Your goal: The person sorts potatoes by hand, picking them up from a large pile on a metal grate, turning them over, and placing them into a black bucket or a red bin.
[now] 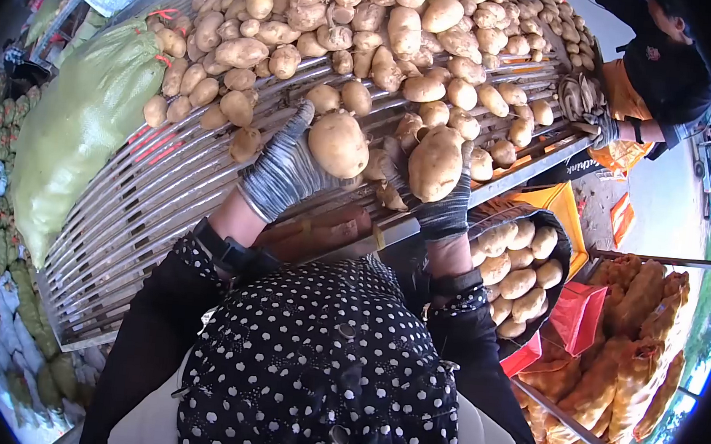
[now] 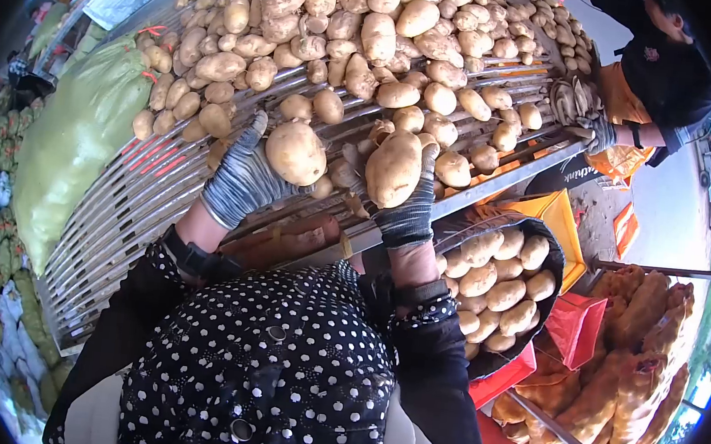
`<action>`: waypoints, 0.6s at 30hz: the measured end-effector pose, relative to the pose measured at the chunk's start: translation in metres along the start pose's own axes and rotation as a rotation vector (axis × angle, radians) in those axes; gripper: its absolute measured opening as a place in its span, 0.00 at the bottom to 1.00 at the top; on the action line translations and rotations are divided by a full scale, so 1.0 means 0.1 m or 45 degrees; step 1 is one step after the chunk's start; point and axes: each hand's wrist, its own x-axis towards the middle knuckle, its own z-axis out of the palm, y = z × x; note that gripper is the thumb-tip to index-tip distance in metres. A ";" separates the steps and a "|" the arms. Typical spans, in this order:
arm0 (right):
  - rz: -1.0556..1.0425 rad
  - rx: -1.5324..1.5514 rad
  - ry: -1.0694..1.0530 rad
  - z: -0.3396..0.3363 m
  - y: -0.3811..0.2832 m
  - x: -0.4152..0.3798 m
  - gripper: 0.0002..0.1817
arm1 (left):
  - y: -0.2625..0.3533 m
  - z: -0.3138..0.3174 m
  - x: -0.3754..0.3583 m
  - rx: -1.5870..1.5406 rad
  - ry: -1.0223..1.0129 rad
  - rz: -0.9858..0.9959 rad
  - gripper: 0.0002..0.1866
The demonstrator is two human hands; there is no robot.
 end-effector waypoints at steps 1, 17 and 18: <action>-0.008 0.014 -0.013 0.01 0.04 -0.06 0.35 | -0.03 0.01 0.02 0.023 -0.009 -0.011 0.35; -0.828 -0.063 -0.213 -0.49 -0.19 -1.29 0.28 | -0.54 0.60 -0.07 1.109 -0.310 -0.107 0.23; -0.950 -0.181 -0.093 -0.49 -0.20 -1.42 0.26 | -0.59 0.59 -0.01 1.129 -0.377 -0.161 0.23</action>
